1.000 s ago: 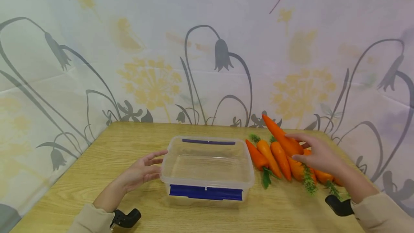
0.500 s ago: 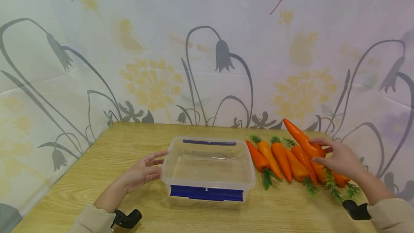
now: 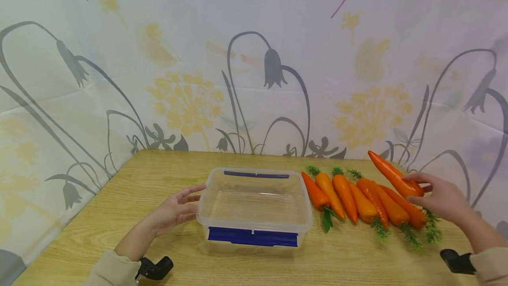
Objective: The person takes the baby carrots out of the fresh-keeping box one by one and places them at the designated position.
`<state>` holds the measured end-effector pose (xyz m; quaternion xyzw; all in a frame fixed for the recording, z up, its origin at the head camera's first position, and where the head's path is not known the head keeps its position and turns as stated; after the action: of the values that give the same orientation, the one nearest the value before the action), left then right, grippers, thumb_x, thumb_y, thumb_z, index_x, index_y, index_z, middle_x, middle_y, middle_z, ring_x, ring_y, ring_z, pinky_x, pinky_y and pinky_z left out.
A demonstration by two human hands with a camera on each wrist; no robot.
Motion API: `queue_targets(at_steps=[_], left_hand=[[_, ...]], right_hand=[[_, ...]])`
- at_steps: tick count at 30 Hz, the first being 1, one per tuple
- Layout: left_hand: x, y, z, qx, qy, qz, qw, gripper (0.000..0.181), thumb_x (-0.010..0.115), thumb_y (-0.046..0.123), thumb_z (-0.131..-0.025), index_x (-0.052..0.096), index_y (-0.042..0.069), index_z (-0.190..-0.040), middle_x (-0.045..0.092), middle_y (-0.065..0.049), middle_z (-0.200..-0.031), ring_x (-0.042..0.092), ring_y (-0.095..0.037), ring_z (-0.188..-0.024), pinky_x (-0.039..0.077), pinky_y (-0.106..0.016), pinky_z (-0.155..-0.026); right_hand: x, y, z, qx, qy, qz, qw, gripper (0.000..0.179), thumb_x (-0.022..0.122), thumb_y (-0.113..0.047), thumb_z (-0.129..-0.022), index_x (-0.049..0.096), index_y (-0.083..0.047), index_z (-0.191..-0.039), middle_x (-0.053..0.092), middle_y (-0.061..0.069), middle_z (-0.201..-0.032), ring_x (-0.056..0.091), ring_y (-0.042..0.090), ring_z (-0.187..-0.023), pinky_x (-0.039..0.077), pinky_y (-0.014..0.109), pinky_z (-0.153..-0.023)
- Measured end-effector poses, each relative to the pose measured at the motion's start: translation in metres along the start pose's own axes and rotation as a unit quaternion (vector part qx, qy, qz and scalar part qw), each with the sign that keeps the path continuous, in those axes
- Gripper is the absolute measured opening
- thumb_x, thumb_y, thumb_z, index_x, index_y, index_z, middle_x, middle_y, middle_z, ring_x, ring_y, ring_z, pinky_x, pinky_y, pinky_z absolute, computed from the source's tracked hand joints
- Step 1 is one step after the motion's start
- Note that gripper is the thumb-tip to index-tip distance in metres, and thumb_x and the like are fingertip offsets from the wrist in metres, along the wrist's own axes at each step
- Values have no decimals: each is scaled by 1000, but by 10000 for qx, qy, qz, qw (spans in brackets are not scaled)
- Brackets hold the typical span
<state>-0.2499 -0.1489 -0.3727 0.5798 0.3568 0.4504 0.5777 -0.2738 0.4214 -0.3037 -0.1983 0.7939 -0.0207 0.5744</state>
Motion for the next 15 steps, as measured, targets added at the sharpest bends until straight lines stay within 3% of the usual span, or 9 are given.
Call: queue_targets(at_steps=[7, 15], left_hand=[[-2, -1, 0, 32, -33, 44, 10000, 63, 60, 0, -88, 32, 1, -144, 24, -26, -138, 53, -21, -98, 50, -26, -79], [-2, 0, 0, 14, -72, 105, 9999, 63, 60, 0, -88, 31, 2, -144, 21, -26, -139, 52, -21, -100, 50, -25, -79]], right_hand=[[-1, 13, 2, 82, 5, 103, 9999, 44, 76, 5, -69, 54, 16, -105, 50, 36, -99, 49, 49, -82, 48, 51, -62], [9, 50, 4, 419, -336, 128, 9985, 46, 74, 4, -68, 52, 18, -106, 46, 40, -100, 48, 51, -81, 48, 49, -61]])
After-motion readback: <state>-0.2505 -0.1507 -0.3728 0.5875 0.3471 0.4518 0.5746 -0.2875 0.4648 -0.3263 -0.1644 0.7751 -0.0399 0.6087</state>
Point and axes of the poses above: each hand's wrist, its own z-axis away from the middle knuckle, its own x-axis out of the palm, y = z × x, the point moved 5 cm from there along -z, towards the middle knuckle
